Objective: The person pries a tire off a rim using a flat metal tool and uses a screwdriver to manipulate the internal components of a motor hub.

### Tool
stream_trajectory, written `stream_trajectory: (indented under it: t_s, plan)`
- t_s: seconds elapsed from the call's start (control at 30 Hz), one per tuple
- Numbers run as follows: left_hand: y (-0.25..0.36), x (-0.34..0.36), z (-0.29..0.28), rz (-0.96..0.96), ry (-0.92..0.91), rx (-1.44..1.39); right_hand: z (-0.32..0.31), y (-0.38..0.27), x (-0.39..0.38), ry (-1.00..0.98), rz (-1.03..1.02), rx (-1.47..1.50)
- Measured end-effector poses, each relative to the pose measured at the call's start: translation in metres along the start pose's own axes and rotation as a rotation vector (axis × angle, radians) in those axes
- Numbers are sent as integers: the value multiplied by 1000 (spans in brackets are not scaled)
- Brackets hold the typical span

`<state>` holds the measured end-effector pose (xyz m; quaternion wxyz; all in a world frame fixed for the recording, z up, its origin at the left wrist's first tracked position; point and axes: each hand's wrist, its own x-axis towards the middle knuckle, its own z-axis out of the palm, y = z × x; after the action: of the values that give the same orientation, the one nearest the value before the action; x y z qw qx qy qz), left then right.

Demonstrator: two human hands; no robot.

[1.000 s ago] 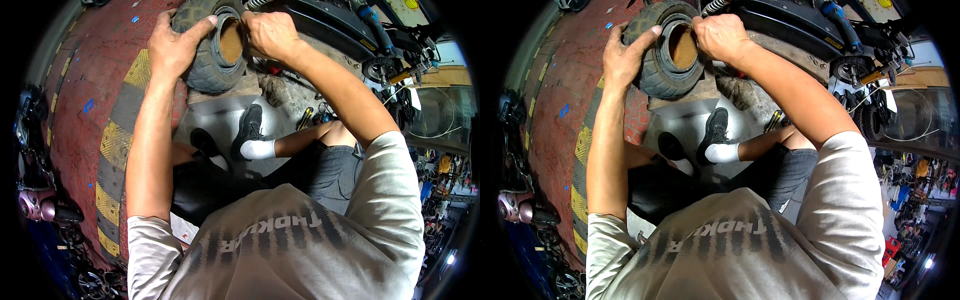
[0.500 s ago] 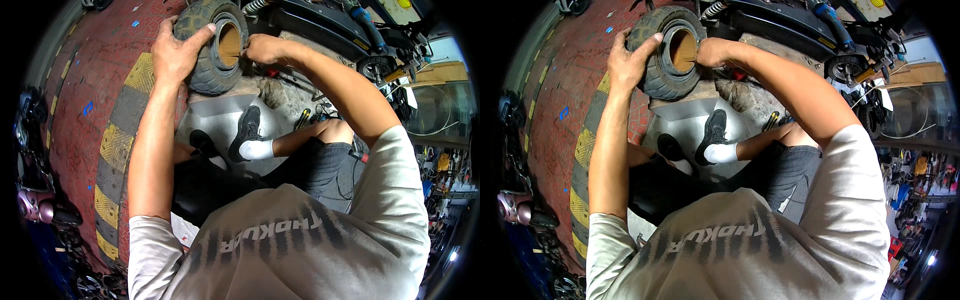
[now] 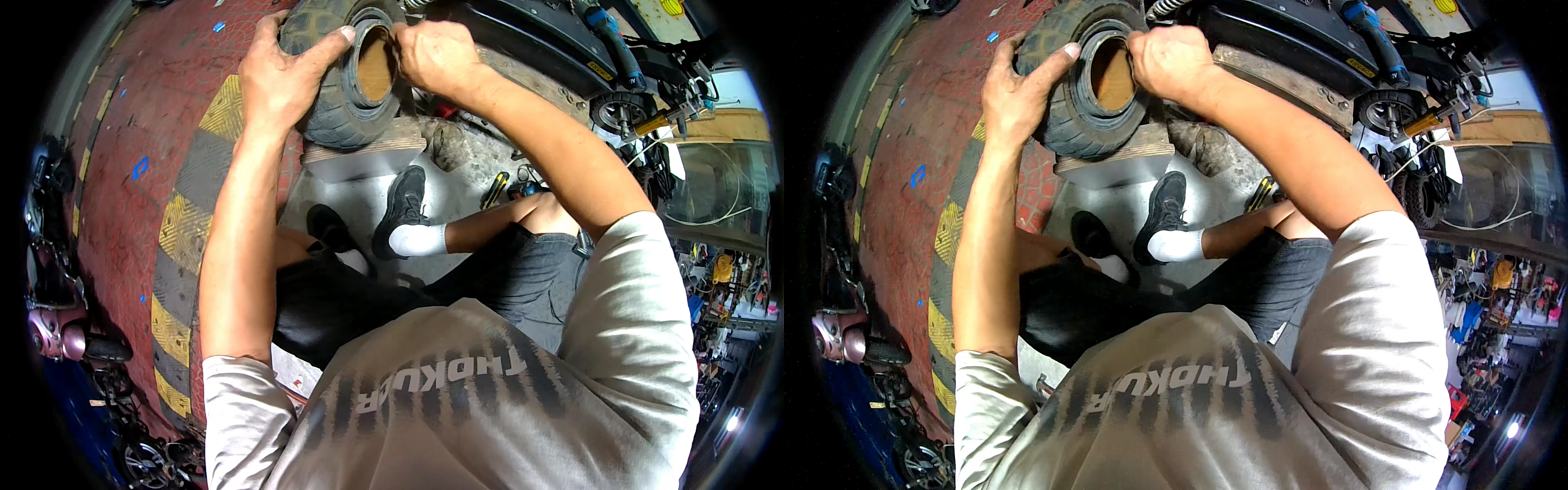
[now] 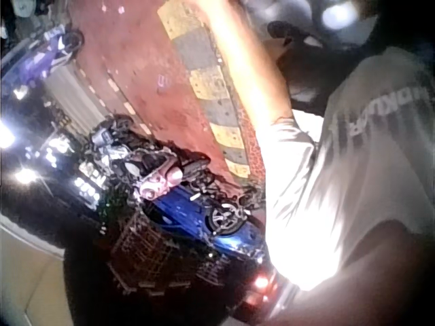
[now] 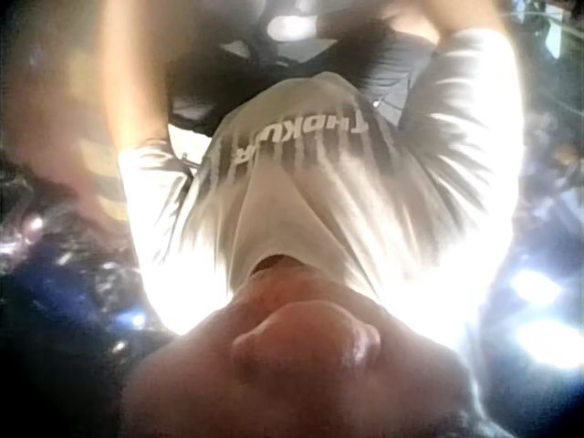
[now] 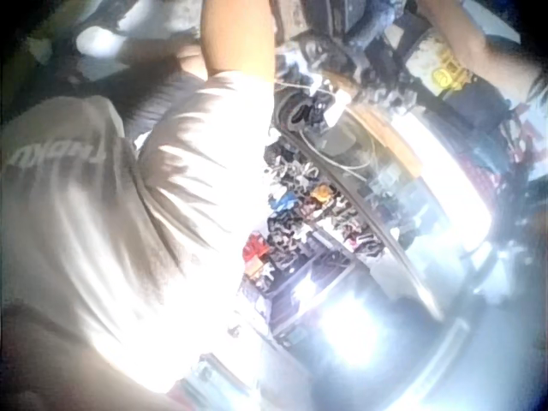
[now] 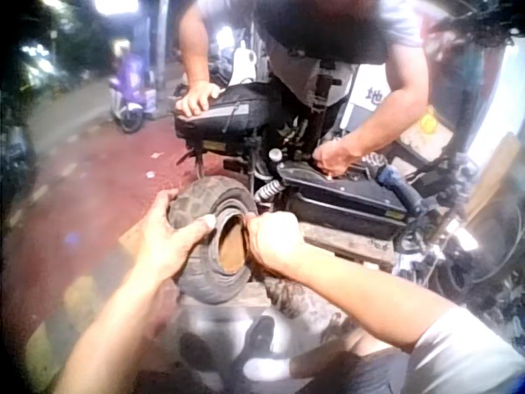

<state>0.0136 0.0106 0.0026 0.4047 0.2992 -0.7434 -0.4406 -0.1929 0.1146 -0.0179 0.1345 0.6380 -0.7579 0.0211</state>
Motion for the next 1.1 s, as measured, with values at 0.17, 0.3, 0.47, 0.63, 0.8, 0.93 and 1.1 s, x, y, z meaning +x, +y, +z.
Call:
stream_trajectory:
  t_s: [0.17, 0.3, 0.47, 0.63, 0.8, 0.93, 1.1]
  plan:
    - [0, -1, -4, 38, 27, 170, 2, -10, 4, -528, 246, 311]
    - [-11, 1, -5, 39, 33, 77, -1, -7, 7, -694, 193, 535]
    - [-11, 5, -5, 47, 27, 142, -53, -20, -12, -351, -14, 15]
    - [-10, 0, -7, 17, 49, 79, -33, 4, 10, 35, -208, -163]
    - [-7, 0, -4, 58, 39, 129, -13, 5, -3, -72, -53, -48]
    - [-7, 1, -3, 127, 68, 256, 20, 1, 9, -533, 82, 202]
    - [-1, 0, -6, 29, 22, 143, 17, 7, 9, -646, -127, 286]
